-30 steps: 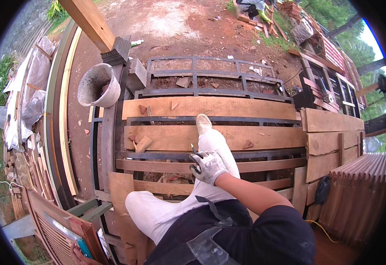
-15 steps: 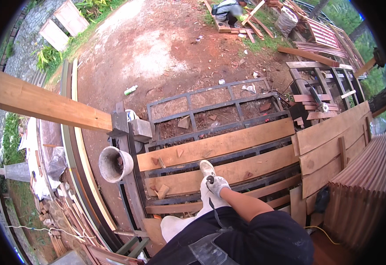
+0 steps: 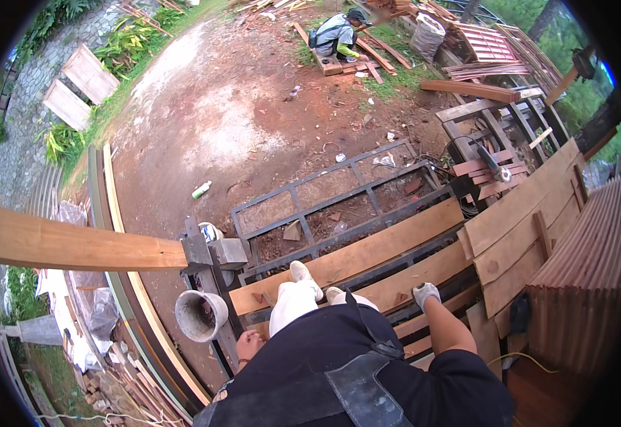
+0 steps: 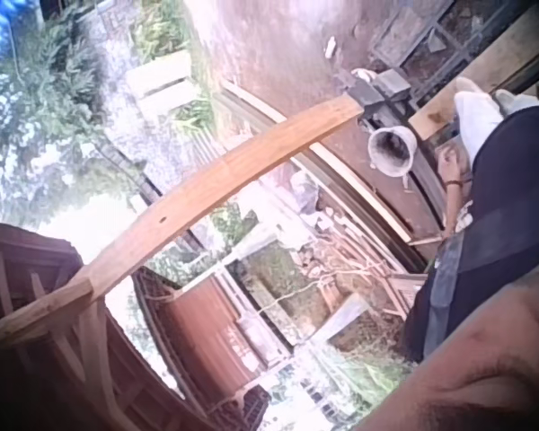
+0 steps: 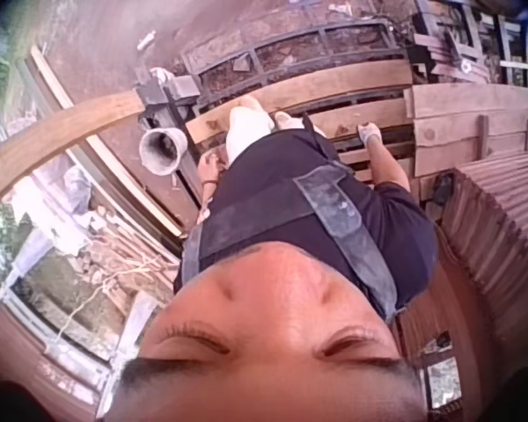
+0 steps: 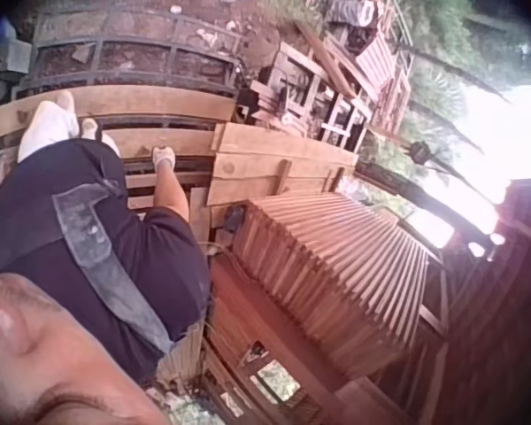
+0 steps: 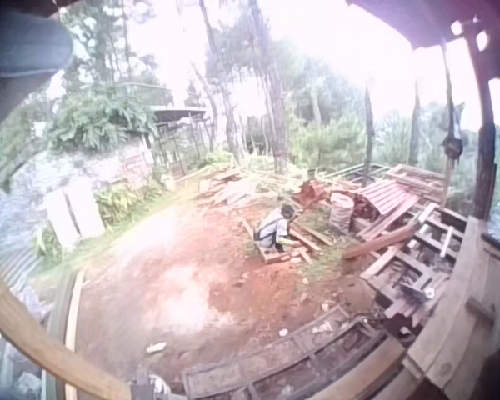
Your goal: The person assembles a wooden slatted panel by applying glue to the edges of wooden planks and securing them with a nail gun. They use a square ruler to align the planks and a sanding block to smooth the surface. The person also retrieves additional planks from a nearby pile and continues the assembly process.
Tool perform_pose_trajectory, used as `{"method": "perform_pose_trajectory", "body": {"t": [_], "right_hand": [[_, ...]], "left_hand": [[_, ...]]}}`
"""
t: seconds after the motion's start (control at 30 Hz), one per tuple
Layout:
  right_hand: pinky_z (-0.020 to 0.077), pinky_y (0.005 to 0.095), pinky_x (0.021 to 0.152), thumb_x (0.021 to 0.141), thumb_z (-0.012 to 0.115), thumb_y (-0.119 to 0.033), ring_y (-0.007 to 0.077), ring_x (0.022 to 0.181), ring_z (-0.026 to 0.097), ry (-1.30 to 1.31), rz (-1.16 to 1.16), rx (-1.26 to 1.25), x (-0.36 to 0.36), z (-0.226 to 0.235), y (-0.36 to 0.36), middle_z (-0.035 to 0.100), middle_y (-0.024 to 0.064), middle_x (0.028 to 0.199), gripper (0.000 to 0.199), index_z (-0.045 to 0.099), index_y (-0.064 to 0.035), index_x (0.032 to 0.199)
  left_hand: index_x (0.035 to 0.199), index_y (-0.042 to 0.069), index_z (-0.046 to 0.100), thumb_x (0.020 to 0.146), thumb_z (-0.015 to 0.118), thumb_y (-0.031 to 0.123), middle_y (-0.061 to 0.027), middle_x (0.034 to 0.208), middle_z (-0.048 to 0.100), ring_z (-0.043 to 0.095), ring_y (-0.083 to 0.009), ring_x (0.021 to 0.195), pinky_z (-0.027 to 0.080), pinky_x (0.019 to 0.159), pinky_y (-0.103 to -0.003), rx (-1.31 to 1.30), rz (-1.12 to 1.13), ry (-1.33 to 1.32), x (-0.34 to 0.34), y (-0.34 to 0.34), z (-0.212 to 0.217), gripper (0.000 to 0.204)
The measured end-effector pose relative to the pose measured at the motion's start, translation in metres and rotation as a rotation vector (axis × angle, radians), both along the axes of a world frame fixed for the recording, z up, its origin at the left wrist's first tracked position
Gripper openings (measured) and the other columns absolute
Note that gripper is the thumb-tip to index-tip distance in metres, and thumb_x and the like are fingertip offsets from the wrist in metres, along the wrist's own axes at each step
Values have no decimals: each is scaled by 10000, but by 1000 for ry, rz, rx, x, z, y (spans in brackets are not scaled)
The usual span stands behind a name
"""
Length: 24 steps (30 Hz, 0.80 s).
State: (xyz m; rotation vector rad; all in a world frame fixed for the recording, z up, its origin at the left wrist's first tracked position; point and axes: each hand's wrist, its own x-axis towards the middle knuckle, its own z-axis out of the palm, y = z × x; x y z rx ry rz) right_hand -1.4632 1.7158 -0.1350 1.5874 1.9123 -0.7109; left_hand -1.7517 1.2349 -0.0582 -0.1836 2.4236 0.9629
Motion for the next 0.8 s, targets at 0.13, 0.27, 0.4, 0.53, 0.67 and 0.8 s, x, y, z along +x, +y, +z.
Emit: {"method": "perform_pose_trajectory", "body": {"t": [0.13,0.27,0.4,0.53,0.67,0.8], "right_hand": [[536,347,603,858,608,-300,211,656,672,211,-238,-43,-42,-80,10,683,89,731,251,688,-63,874],[515,389,853,846,539,-374,285,955,668,130,-247,-120,-120,-149,7,704,136,922,349,725,-89,920],[489,398,912,848,539,-394,311,1054,623,56,66,-11,-238,-156,0,674,174,1051,385,706,-89,1011],[504,419,863,837,592,-373,345,992,631,373,27,-27,-355,-91,49,672,180,1022,335,692,-92,991],[496,414,898,831,585,-389,335,1036,622,311,-78,15,-400,-100,110,666,185,1050,353,695,-94,991],[496,414,912,828,581,-428,331,1061,616,226,-79,-12,-420,-161,162,665,184,1070,425,693,-64,1017]], "left_hand": [[967,8,676,848,637,183,-106,824,701,675,-168,737,524,668,-292,-200,-138,-188,-34,-8,-42,215],[935,5,681,843,643,179,-106,793,698,673,-167,712,523,647,-291,-237,-77,-262,-102,-28,-116,201],[904,1,686,839,648,175,-105,762,695,671,-167,686,522,626,-290,-270,55,-258,-184,-44,-161,190],[873,-2,692,835,653,172,-104,731,692,670,-166,661,521,604,-288,-169,74,-168,-273,-17,-196,182],[830,-20,662,856,599,130,-100,676,657,625,-161,558,512,512,-283,-21,-43,-106,-372,141,-108,164],[859,2,632,887,580,136,-76,663,631,585,-137,522,473,467,-277,95,93,-72,-487,167,-247,146]]}}
